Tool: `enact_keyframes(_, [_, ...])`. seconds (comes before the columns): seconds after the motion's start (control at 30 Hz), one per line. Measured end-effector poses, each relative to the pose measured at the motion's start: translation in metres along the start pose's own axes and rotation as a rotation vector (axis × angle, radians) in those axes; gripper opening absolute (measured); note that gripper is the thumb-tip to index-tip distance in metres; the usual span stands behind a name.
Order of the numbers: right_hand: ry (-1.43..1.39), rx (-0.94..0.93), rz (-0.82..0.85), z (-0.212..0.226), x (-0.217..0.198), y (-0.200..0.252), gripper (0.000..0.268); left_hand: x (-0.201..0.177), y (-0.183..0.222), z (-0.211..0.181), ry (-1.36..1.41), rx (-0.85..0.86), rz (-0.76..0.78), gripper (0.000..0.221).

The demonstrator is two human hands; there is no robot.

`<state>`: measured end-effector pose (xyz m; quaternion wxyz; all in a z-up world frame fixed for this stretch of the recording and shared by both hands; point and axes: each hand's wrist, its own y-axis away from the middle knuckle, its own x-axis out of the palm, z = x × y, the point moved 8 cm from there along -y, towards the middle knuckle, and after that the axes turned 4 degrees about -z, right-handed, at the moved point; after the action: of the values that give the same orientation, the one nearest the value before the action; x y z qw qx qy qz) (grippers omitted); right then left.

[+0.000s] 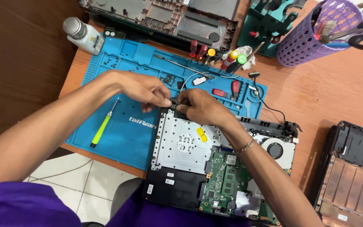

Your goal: The person manipulates the internal hardware of an open laptop, tilting the screen, handling small connectors near the hinge, and using a screwdriver on a blue anti-static mat.

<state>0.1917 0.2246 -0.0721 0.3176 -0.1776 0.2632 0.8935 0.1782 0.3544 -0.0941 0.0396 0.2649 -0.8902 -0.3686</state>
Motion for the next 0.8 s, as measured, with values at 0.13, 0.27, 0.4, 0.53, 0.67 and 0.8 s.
enact_keyframes(0.13, [0.060,0.009,0.017,0.000,-0.001,0.003,0.019,0.002,0.004,0.012,0.163,-0.029,-0.038,0.042])
enact_keyframes(0.27, [0.060,-0.001,-0.013,0.006,-0.001,0.006,0.020,0.004,0.005,0.011,0.122,0.056,-0.063,0.046])
enact_keyframes(0.4, [0.054,0.004,-0.034,0.006,-0.002,0.009,0.021,0.001,0.007,0.009,0.051,0.074,-0.159,0.046])
enact_keyframes(0.53, [0.046,0.005,-0.007,0.006,-0.003,0.008,0.020,0.004,0.015,-0.004,0.058,0.079,-0.240,0.039])
enact_keyframes(0.67, [0.034,0.014,0.028,0.002,-0.002,0.006,0.020,0.013,0.037,-0.014,-0.034,0.072,-0.432,0.033])
enact_keyframes(0.8, [0.037,-0.015,0.050,-0.003,-0.001,0.003,0.019,0.029,0.050,-0.018,0.036,0.160,-0.605,0.031])
